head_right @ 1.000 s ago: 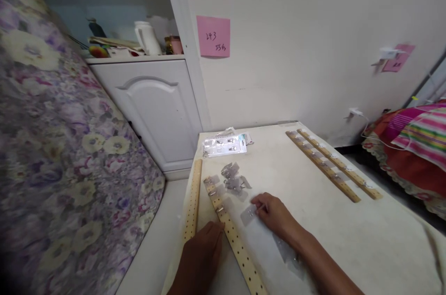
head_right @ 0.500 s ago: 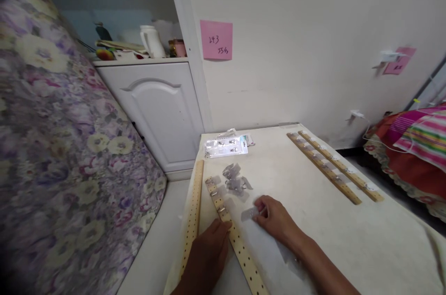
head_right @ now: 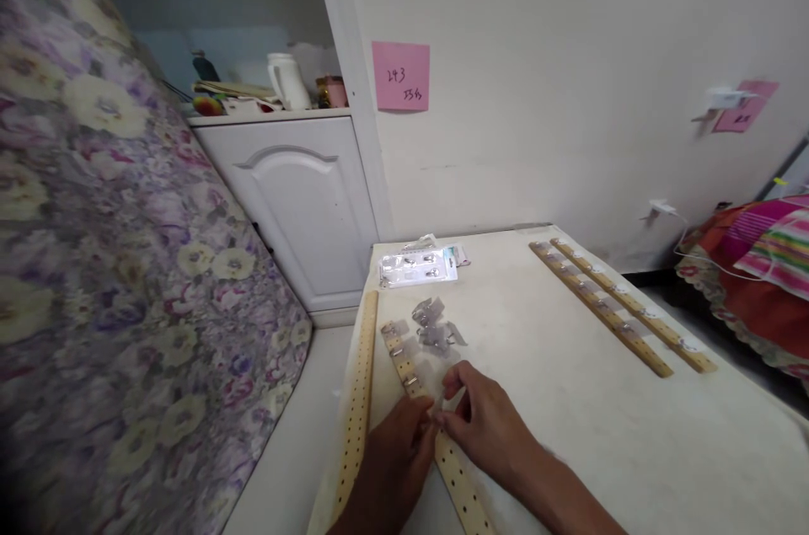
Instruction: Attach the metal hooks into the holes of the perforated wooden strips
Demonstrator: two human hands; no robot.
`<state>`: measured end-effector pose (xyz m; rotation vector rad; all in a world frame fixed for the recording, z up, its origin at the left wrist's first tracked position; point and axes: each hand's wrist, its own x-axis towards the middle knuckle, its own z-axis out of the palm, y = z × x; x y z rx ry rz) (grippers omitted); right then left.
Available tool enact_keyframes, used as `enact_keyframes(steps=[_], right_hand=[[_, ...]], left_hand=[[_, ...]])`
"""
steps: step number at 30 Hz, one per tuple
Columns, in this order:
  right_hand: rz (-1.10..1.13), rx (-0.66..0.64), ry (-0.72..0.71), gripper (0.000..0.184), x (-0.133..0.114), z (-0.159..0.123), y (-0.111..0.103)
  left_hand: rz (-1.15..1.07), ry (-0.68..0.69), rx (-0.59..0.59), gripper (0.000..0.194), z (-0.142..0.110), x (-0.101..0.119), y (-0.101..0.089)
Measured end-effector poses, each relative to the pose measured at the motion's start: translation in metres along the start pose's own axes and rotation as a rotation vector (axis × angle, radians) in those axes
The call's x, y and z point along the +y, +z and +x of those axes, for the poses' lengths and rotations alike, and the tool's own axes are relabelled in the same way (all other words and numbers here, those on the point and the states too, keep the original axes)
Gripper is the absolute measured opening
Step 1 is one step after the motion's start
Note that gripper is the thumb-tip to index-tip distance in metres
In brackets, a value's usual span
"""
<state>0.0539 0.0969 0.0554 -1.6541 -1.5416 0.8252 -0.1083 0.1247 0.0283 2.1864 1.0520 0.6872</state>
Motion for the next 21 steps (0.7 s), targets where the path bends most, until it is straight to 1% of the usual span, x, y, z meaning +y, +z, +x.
enact_keyframes(steps=[3, 5, 7, 9, 11, 13, 15, 18, 21], right_hand=[[0.008, 0.004, -0.025, 0.017, -0.002, 0.001, 0.008], [0.025, 0.023, -0.051, 0.022, -0.001, 0.001, 0.009], [0.060, 0.048, -0.075, 0.024, 0.001, 0.000, 0.008], [0.090, 0.061, -0.079, 0.015, 0.004, -0.001, 0.005], [0.132, 0.043, -0.058, 0.007, 0.007, -0.002, 0.003], [0.212, -0.003, -0.021, 0.009, 0.010, -0.001, 0.003], [0.317, -0.041, 0.015, 0.011, 0.013, 0.002, 0.006], [0.449, -0.064, 0.055, 0.018, 0.017, 0.009, 0.010], [0.512, -0.082, 0.074, 0.025, 0.019, 0.014, 0.015]], left_hand=[[-0.091, -0.053, 0.012, 0.020, 0.001, 0.004, -0.005], [-0.196, -0.143, 0.025, 0.020, 0.003, 0.004, -0.006], [-0.370, -0.268, 0.019, 0.019, 0.005, 0.002, -0.006], [-0.572, -0.379, 0.007, 0.017, 0.008, -0.003, -0.005], [-0.724, -0.442, -0.001, 0.018, 0.010, -0.008, -0.005], [-0.794, -0.472, -0.026, 0.022, 0.011, -0.013, -0.005], [-0.813, -0.481, -0.075, 0.026, 0.011, -0.015, -0.007], [-0.813, -0.436, -0.130, 0.026, 0.010, -0.014, -0.008], [-0.820, -0.378, -0.146, 0.021, 0.008, -0.011, -0.007]])
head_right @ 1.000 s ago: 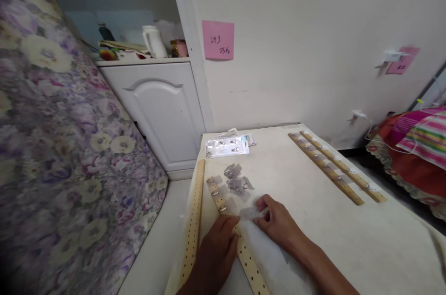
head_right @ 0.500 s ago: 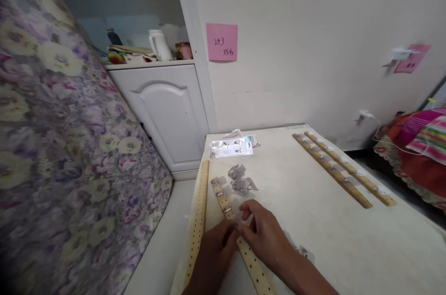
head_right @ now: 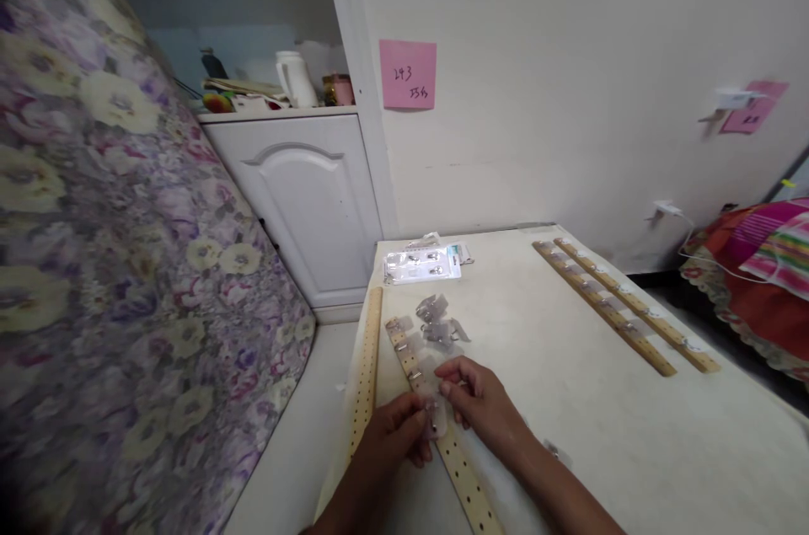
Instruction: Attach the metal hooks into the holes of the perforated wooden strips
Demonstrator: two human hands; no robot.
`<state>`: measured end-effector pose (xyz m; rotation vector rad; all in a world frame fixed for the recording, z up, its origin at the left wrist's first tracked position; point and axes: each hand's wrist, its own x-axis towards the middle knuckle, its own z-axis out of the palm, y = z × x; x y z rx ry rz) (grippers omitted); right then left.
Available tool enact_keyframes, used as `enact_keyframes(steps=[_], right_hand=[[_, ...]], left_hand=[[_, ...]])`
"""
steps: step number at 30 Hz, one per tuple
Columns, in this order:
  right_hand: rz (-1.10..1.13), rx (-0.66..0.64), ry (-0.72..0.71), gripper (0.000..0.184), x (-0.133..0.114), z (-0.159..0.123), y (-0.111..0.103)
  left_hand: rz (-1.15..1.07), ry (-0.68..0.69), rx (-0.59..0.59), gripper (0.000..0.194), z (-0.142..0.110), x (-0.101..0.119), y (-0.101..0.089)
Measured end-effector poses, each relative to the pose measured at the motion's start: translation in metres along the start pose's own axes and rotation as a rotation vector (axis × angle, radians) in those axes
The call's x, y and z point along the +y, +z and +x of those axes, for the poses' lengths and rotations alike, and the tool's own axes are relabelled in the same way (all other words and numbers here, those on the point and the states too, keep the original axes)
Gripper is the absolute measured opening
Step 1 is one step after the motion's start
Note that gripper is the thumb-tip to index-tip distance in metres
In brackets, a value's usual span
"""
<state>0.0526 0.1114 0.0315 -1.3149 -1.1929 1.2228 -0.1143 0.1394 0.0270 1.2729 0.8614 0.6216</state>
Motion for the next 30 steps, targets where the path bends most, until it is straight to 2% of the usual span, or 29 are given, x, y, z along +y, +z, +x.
enact_keyframes(steps=[5, 10, 16, 19, 22, 27, 30], right_hand=[[0.013, 0.023, 0.008, 0.032, 0.000, -0.008, 0.006], [-0.138, 0.011, -0.026, 0.040, -0.004, -0.019, 0.012], [-0.210, 0.053, -0.048, 0.029, 0.005, -0.015, 0.015], [-0.150, 0.043, 0.001, 0.022, 0.008, -0.013, 0.014], [-0.037, 0.027, 0.035, 0.022, 0.010, -0.011, 0.012], [0.041, 0.083, 0.059, 0.033, 0.011, -0.010, 0.002], [0.011, 0.098, 0.081, 0.026, 0.012, -0.015, 0.000]], left_hand=[[-0.049, -0.035, 0.013, 0.022, 0.002, -0.003, 0.000], [-0.044, -0.063, 0.031, 0.024, 0.003, -0.004, 0.000], [-0.028, -0.129, 0.026, 0.027, 0.002, -0.006, 0.007], [-0.037, -0.139, -0.010, 0.030, 0.001, -0.008, 0.010], [-0.064, -0.155, -0.025, 0.030, 0.001, -0.007, 0.011], [-0.133, -0.222, 0.025, 0.030, 0.002, -0.004, 0.011], [-0.188, -0.240, 0.061, 0.032, 0.002, -0.004, 0.011]])
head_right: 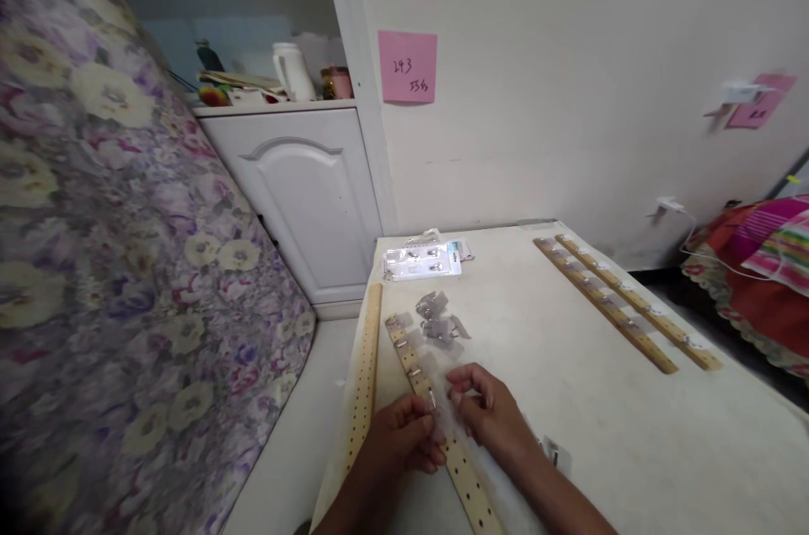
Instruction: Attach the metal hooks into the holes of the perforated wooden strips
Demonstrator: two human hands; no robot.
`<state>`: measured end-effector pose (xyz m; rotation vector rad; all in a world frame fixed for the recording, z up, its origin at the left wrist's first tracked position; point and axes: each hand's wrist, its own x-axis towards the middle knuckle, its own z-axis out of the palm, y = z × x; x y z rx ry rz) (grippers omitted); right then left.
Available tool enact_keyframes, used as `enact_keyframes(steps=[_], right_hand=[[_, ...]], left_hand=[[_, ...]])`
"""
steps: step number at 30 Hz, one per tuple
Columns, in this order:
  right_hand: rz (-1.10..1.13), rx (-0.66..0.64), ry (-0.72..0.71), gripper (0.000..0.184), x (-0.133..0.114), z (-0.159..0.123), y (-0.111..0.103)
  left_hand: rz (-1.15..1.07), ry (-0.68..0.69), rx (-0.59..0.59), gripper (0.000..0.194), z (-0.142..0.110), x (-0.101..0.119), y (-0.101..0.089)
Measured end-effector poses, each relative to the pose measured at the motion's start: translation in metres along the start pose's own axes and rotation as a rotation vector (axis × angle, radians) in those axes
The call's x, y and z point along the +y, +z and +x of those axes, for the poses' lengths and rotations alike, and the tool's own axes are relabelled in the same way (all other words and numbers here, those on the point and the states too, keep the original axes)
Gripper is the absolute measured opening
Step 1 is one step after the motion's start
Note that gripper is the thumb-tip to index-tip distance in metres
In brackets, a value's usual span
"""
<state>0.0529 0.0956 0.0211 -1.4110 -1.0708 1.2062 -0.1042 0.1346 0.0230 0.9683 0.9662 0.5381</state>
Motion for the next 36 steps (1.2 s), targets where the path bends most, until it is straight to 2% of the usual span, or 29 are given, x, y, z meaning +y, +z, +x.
enact_keyframes(steps=[3, 8, 16, 21, 28, 32, 36], right_hand=[[-0.037, -0.061, 0.031, 0.022, 0.002, -0.007, 0.005], [0.004, -0.126, 0.052, 0.026, 0.007, -0.008, 0.016], [0.081, -0.251, 0.204, 0.031, 0.013, -0.003, 0.011], [0.002, -0.189, 0.096, 0.034, 0.017, -0.001, 0.007], [-0.227, -0.004, -0.111, 0.025, 0.018, 0.012, 0.002], [-0.197, -0.028, -0.050, 0.024, 0.020, 0.017, 0.007], [-0.154, -0.058, 0.027, 0.023, 0.027, 0.023, 0.011]], left_hand=[[-0.034, -0.010, 0.035, 0.034, 0.001, -0.001, 0.000], [0.006, -0.021, 0.029, 0.034, 0.001, -0.003, 0.000], [0.169, 0.129, 0.072, 0.019, -0.001, -0.005, -0.008], [0.192, 0.102, 0.056, 0.020, -0.001, -0.012, -0.008], [0.282, 0.054, -0.005, 0.022, -0.005, -0.016, -0.003], [0.369, 0.043, -0.007, 0.022, -0.006, -0.017, -0.004], [0.504, 0.061, 0.051, 0.022, -0.009, -0.014, -0.004]])
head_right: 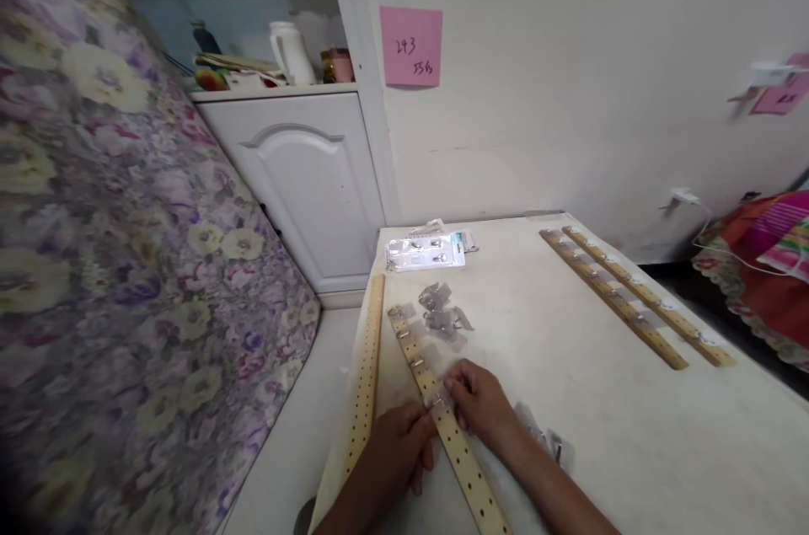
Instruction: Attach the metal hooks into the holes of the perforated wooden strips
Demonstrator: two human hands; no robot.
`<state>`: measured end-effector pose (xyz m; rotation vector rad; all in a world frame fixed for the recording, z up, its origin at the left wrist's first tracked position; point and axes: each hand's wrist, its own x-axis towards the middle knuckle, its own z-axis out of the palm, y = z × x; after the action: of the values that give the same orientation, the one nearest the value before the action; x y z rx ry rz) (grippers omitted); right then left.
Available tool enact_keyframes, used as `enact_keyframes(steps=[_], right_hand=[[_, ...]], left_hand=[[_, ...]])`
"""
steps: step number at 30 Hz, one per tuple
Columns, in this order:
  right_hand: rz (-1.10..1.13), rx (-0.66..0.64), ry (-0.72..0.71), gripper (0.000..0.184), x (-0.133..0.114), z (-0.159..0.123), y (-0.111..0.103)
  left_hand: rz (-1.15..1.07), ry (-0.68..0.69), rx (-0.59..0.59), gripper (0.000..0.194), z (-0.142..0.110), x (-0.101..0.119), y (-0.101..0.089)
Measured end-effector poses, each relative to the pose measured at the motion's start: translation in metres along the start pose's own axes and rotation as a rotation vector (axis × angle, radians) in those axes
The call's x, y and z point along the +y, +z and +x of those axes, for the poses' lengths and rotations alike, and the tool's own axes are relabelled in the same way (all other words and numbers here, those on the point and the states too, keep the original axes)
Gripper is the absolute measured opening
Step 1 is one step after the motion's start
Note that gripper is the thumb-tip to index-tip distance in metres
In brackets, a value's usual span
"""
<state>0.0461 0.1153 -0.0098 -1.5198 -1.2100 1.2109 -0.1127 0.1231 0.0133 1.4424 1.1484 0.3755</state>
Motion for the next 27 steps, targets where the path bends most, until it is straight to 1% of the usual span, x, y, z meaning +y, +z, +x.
enact_keyframes(steps=[4, 8, 10, 12, 14, 18, 21, 27], right_hand=[[0.021, 0.003, 0.052, 0.023, 0.006, 0.006, 0.000], [0.030, 0.023, 0.064, 0.022, 0.007, 0.008, 0.000], [0.030, 0.038, 0.065, 0.021, 0.007, 0.008, 0.000], [0.027, 0.052, 0.065, 0.020, 0.007, 0.008, 0.001], [0.026, 0.063, 0.061, 0.020, 0.008, 0.009, 0.001], [0.020, 0.073, 0.050, 0.020, 0.009, 0.008, 0.001], [0.023, 0.074, 0.051, 0.019, 0.009, 0.008, 0.001], [0.017, 0.070, 0.054, 0.019, 0.007, 0.006, 0.001]], left_hand=[[0.212, 0.046, 0.059, 0.026, -0.003, 0.004, -0.005], [0.503, 0.187, 0.177, 0.023, -0.008, 0.007, -0.011], [0.591, 0.226, 0.213, 0.023, -0.011, 0.007, -0.013], [0.650, 0.253, 0.236, 0.028, -0.013, 0.007, -0.014], [0.705, 0.263, 0.235, 0.037, -0.014, 0.007, -0.015], [0.816, 0.215, 0.183, 0.049, -0.013, 0.007, -0.016], [0.871, 0.215, 0.183, 0.049, -0.012, 0.005, -0.016], [0.897, 0.214, 0.181, 0.049, -0.011, 0.003, -0.015]])
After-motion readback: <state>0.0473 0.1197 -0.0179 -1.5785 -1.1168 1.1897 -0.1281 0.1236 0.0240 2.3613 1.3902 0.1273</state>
